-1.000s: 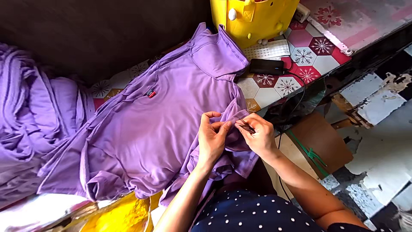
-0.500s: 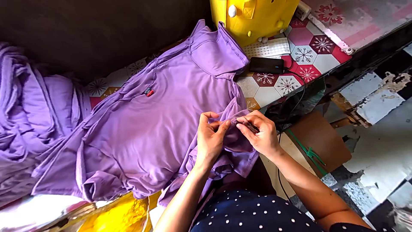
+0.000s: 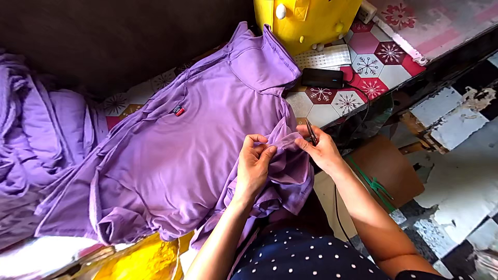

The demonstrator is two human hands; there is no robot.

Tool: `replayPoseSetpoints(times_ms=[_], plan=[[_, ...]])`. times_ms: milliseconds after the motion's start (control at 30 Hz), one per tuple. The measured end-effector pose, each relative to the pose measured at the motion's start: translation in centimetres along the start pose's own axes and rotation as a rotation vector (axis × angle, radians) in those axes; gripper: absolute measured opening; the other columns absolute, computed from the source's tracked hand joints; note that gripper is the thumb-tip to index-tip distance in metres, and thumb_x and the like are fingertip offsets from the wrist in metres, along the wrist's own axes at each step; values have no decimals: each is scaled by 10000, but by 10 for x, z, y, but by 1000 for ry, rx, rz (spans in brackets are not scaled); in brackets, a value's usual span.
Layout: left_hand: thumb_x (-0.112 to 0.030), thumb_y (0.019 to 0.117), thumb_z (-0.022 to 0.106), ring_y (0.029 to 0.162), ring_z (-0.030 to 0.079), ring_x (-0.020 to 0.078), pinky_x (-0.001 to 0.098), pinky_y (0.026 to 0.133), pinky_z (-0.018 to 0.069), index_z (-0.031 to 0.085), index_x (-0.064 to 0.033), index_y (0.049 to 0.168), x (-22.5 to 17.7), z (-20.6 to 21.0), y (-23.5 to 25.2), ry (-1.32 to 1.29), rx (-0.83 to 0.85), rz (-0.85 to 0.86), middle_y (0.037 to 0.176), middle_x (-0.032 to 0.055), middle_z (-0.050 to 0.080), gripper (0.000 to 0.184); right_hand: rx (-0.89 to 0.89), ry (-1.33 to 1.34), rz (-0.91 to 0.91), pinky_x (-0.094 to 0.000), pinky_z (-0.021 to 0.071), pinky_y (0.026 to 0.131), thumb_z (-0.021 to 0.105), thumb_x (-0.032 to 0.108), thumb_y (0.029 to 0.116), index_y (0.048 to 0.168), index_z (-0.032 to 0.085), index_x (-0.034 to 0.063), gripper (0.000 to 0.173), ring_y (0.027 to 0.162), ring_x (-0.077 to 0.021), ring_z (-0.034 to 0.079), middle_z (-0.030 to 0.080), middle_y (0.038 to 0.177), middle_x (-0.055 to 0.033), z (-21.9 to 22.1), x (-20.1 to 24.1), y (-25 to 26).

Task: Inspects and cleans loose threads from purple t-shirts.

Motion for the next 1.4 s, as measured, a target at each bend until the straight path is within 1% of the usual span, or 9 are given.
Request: replayPoseSetpoints(times_ms=[100, 267, 367, 500, 700, 867, 967, 1033, 1400], plan=[[26, 965, 627, 631, 626, 19, 183, 618, 516, 522, -114, 1113, 1, 0, 1, -1, 13, -15, 741, -35, 686, 230, -71, 51, -56, -181, 531, 679, 677, 63, 945, 1034, 704, 40, 96, 705, 13, 616, 675, 806, 24, -2, 5, -7], [38, 965, 615, 655, 642, 13, 179, 634, 526, 522, -114, 1105, 1, -2, 2, -17, 31, -10, 754, -41, 696, 227, -232, 82, -143, -139, 502, 622, 723, 60, 889, 1038, 718, 64, 148, 677, 36, 587, 681, 852, 54, -7, 17, -21], [43, 964, 614, 654, 648, 11, 174, 632, 528, 521, -115, 1113, 0, -3, 3, -15, 25, -12, 762, -42, 704, 236, -310, -190, -443, -139, 466, 636, 744, 126, 914, 1102, 726, 2, 226, 769, -16, 576, 678, 1036, -75, -5, 30, -29], [37, 956, 631, 653, 654, 13, 184, 629, 539, 522, -112, 1129, -5, 0, 2, 46, 30, 12, 763, -38, 706, 252, -238, -253, -700, -179, 556, 704, 756, 77, 882, 948, 772, 2, 102, 815, -69, 666, 707, 936, -94, 10, 49, -32], [15, 936, 668, 616, 624, -3, 176, 597, 519, 535, -102, 1123, -10, 7, 2, 174, 36, 58, 740, -57, 687, 257, -208, -432, -866, -249, 496, 516, 690, 61, 853, 849, 731, 8, 67, 646, -135, 647, 702, 837, -112, 28, 51, -28], [5, 955, 652, 610, 615, 3, 177, 593, 512, 531, -104, 1107, -11, 6, 4, 146, 50, 23, 743, -52, 680, 223, -112, -136, -663, -155, 497, 636, 637, 94, 939, 923, 634, -7, 102, 745, -43, 586, 629, 886, -76, 17, 46, -29], [-2, 958, 653, 592, 607, 4, 176, 578, 502, 529, -106, 1109, -11, 5, 5, 133, 39, 13, 727, -51, 677, 221, -136, -405, -587, -277, 486, 548, 631, 382, 997, 947, 685, -5, 394, 642, -125, 595, 640, 792, -79, 10, 39, -28], [0, 957, 658, 583, 603, 11, 178, 576, 501, 532, -104, 1109, -12, 5, 5, 123, 37, 6, 720, -44, 679, 225, -112, -559, -565, -338, 457, 485, 492, 491, 1027, 974, 695, 11, 523, 585, -169, 588, 630, 748, -75, 12, 37, -31], [1, 941, 675, 570, 593, -7, 164, 565, 491, 542, -107, 1117, -15, 9, 3, 195, 48, 51, 713, -57, 680, 246, -183, -697, -673, -325, 436, 448, 623, 442, 986, 896, 752, 22, 449, 532, -185, 584, 607, 647, -67, 10, 39, -33]])
Point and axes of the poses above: each hand's wrist, its own y-axis towards the middle knuckle, its own z-axis out of the palm, x = y × z, the point moved 5 cm from there along y, towards the middle knuckle
